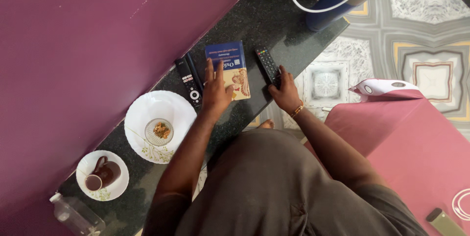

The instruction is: The person spreads a pink cloth over a wooden board and smooths it out. They then place a metal kettle, a biscuit box, a notebook, keys, a power bank with a cable, a dictionary, and two remote controls onto the cloth in a neat arrangement.

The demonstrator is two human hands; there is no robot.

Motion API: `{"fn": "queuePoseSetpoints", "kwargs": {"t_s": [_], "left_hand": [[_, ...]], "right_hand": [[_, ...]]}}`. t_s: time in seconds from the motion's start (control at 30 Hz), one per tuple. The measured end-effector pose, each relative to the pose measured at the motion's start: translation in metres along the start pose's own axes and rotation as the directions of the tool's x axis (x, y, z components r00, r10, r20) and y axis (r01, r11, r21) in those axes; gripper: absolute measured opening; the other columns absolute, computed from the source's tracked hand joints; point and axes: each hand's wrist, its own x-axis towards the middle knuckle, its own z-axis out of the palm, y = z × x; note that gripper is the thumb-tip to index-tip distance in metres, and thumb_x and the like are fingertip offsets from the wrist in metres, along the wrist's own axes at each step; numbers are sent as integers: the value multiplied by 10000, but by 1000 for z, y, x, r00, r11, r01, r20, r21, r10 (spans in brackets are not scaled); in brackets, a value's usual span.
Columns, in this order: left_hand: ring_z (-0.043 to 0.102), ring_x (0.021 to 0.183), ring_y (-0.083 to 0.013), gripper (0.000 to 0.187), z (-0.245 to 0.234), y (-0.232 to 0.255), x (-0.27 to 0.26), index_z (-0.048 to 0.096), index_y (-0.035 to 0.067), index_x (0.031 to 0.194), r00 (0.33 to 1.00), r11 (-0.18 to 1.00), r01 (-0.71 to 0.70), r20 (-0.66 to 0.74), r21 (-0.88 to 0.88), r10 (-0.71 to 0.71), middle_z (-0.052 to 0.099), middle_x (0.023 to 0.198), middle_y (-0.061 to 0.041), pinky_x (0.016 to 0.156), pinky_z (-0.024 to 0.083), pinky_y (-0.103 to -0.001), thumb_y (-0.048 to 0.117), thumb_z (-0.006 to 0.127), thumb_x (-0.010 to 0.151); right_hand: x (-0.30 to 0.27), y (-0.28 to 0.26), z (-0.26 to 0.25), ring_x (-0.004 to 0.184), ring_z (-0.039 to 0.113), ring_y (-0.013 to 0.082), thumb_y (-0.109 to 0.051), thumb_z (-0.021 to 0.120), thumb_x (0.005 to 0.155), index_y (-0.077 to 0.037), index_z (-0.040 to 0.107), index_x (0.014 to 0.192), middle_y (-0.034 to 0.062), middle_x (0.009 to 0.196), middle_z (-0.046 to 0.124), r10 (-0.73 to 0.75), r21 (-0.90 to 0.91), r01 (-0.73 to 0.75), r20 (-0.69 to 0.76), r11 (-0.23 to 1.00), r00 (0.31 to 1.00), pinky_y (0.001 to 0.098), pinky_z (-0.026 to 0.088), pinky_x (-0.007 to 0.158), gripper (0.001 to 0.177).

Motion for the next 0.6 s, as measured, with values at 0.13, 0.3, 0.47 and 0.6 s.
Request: {"fn": "queuePoseSetpoints", "kwargs": {"t_s": [0.13, 0.3, 0.47, 0.6], "left_hand": [[327, 1480, -468, 987, -7, 4, 30, 248, 92, 1619, 991, 999, -33, 134, 7, 32, 94, 1717, -279, 1162, 421, -534, 219, 814, 820], [156, 1502, -498, 1287, 6, 48, 38, 157, 80, 1592, 995, 959, 63, 62, 278, -83, 103, 1612, -346, 1165, 197, -716, 589, 900, 673], [53, 1508, -508, 1356, 15, 58, 44, 95, 138, 1648, 967, 896, 83, 183, 437, -179, 48, 1642, -375, 1179, 83, -714, 567, 917, 658], [34, 1562, -420, 1264, -12, 25, 57, 111, 227, 1637, 828, 751, -480, 516, 453, 218, 28, 1701, -212, 1197, 27, -697, 352, 936, 687]], "right_hand": [[-8, 2, -9, 1093, 590, 339, -135, 724, 833, -3, 411, 1515, 225, 1218, 556, -22, 48, 23, -31, 999, 999, 417, 503, 955, 762], [-18, -7, -15, 1101, 597, 311, -93, 730, 832, 19, 477, 1457, 207, 1223, 570, 8, 147, 12, -135, 989, 991, 393, 504, 965, 683], [-23, -3, -26, 1076, 594, 223, -101, 730, 858, 51, 467, 1430, 165, 1239, 572, 44, 281, 4, -165, 960, 985, 349, 510, 938, 647], [-20, 2, -32, 983, 609, 167, -124, 750, 896, 53, 530, 1359, 123, 1134, 618, 27, 272, 35, -220, 962, 975, 316, 534, 872, 542]]}}
